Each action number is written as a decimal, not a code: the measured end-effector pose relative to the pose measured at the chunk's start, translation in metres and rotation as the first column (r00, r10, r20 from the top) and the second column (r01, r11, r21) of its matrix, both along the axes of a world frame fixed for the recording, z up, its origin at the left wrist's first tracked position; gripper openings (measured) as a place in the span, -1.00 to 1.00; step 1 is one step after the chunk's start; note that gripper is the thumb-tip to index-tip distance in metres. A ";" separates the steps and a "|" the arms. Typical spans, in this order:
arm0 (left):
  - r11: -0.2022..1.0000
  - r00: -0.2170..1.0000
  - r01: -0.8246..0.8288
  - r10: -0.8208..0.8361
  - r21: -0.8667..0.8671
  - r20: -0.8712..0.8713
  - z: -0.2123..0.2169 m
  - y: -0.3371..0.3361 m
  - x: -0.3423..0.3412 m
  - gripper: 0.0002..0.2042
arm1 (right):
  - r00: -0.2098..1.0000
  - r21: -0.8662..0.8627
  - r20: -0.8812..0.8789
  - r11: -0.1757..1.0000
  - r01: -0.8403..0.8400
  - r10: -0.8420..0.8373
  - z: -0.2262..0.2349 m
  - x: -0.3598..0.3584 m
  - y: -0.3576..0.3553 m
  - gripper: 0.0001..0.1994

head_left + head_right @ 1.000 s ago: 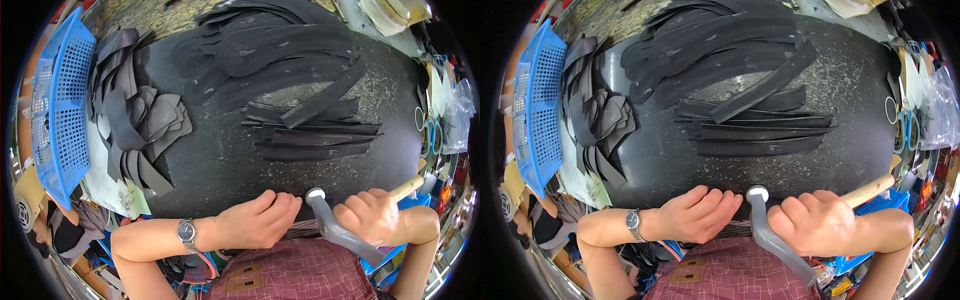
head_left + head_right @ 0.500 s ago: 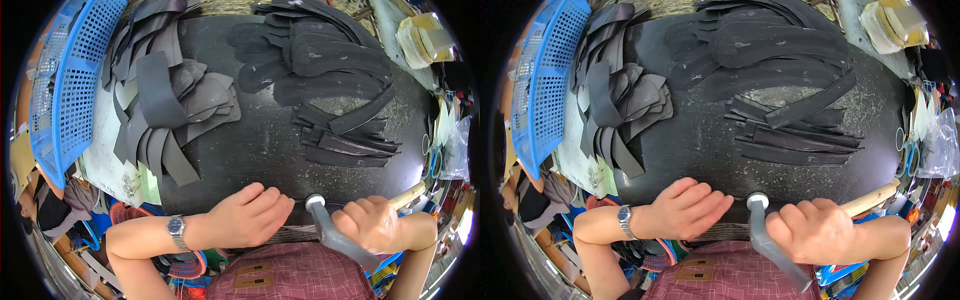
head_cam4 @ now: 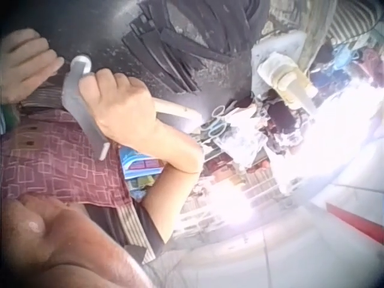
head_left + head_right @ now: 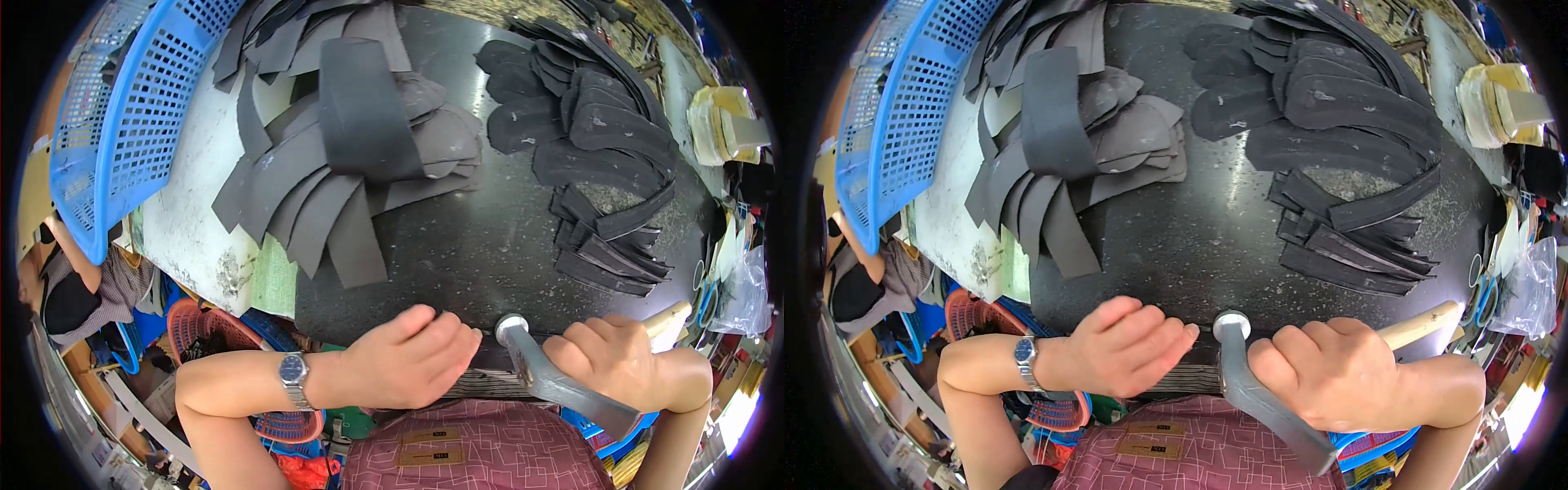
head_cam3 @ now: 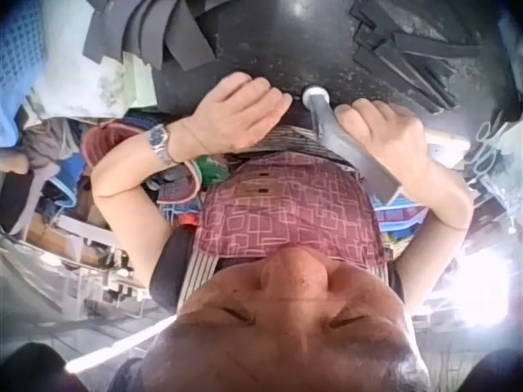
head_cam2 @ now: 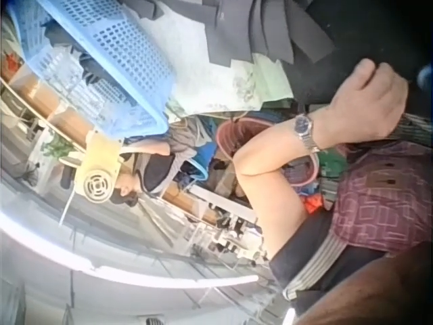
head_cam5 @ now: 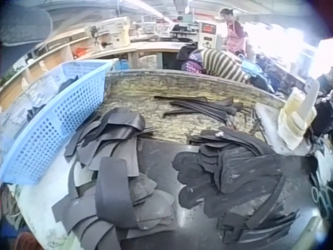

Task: Hammering and flattening material strips for shoe manufacturing on a workbench.

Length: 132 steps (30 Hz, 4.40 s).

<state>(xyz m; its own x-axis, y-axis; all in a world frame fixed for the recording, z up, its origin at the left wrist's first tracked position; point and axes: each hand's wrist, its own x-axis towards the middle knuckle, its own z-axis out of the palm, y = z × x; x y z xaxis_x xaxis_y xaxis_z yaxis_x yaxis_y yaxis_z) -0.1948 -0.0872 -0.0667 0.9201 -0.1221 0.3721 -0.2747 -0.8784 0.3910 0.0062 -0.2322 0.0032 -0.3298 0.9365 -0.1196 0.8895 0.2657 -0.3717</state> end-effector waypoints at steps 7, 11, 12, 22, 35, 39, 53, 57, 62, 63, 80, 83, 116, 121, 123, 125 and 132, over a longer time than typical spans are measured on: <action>0.966 0.978 -0.208 0.202 -0.152 -0.055 -0.003 0.000 -0.007 -0.71 | 0.999 0.007 0.034 1.000 -0.004 0.004 -0.001 -0.010 0.003 -0.74; 0.954 0.974 -0.223 0.225 -0.201 -0.010 -0.011 -0.005 -0.013 -0.74 | 0.999 -0.002 0.032 1.000 0.017 -0.017 -0.001 -0.011 0.004 -0.74; 0.954 0.974 -0.223 0.226 -0.202 -0.008 -0.010 -0.007 -0.015 -0.74 | 0.999 -0.003 0.035 1.000 0.016 -0.015 -0.001 -0.010 0.005 -0.74; 0.917 0.963 -0.263 0.232 0.300 0.135 -0.003 -0.029 -0.019 -0.76 | 0.997 0.037 0.073 0.998 -0.044 0.041 0.001 -0.017 0.015 -0.72; 0.809 0.823 -0.548 0.567 -0.213 0.038 -0.018 -0.047 -0.028 -0.79 | 0.994 0.053 0.090 0.996 -0.066 0.061 -0.001 -0.020 0.019 -0.73; 0.840 0.835 -0.542 0.540 -0.002 0.104 -0.011 -0.051 -0.028 -0.81 | 1.000 0.033 -0.014 0.999 -0.020 0.020 0.000 -0.015 0.022 -0.72; 0.912 0.991 -0.133 0.115 0.389 0.071 0.004 -0.019 -0.017 -0.83 | 0.987 0.144 0.114 0.981 -0.133 0.118 0.007 -0.013 0.019 -0.76; 0.888 0.890 -0.444 0.453 -0.121 0.056 -0.014 -0.033 -0.027 -0.80 | 0.980 0.063 0.150 0.988 -0.139 0.128 0.001 -0.022 0.013 -0.76; 0.789 0.815 -0.550 0.579 -0.273 0.030 -0.020 -0.054 -0.031 -0.73 | 0.993 0.043 0.100 0.997 -0.061 0.057 0.000 -0.023 0.015 -0.73; 0.742 0.764 -0.615 0.644 -0.266 0.027 -0.018 -0.057 -0.028 -0.73 | 0.995 0.034 0.090 0.998 -0.048 0.045 0.001 -0.023 0.015 -0.72; 0.842 0.860 -0.507 0.510 0.182 0.036 0.000 -0.059 -0.026 -0.87 | 0.982 0.132 0.088 0.975 -0.177 0.166 0.003 -0.021 0.030 -0.75; 0.837 0.854 -0.519 0.517 0.173 0.064 -0.003 -0.058 -0.025 -0.87 | 0.979 0.148 0.141 0.974 -0.171 0.150 0.001 -0.027 0.021 -0.75; 0.906 0.990 -0.134 0.143 0.402 0.009 0.006 -0.061 -0.026 -0.81 | 0.997 0.033 -0.061 0.998 0.050 -0.048 -0.003 -0.009 -0.002 -0.71; 0.863 0.870 -0.477 0.437 -0.166 -0.228 0.016 -0.038 0.006 -0.64 | 0.960 0.082 -0.050 0.957 0.280 -0.276 -0.010 0.004 -0.030 -0.66; 0.880 0.896 -0.431 0.393 -0.199 -0.205 0.010 -0.044 0.009 -0.64 | 0.951 0.089 -0.045 0.947 0.307 -0.304 -0.015 0.003 -0.043 -0.66; 0.888 0.920 -0.376 0.322 -0.265 -0.224 0.010 -0.049 0.010 -0.69 | 0.947 0.100 -0.059 0.942 0.320 -0.315 -0.013 0.004 -0.052 -0.68; -0.063 0.844 -0.471 -0.322 -0.880 -0.429 0.042 -0.056 0.097 -0.59 | 0.937 -0.061 -0.236 0.967 0.249 -0.256 -0.018 -0.025 -0.116 -0.79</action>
<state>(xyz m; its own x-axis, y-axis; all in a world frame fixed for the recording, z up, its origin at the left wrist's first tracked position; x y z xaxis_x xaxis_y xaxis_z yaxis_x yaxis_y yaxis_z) -0.0978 -0.1433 -0.0245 0.9296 0.0625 -0.3633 0.2822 0.5135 0.8104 -0.0187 -0.3478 -0.0149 -0.1050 0.9899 -0.0949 0.8091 0.0295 -0.5869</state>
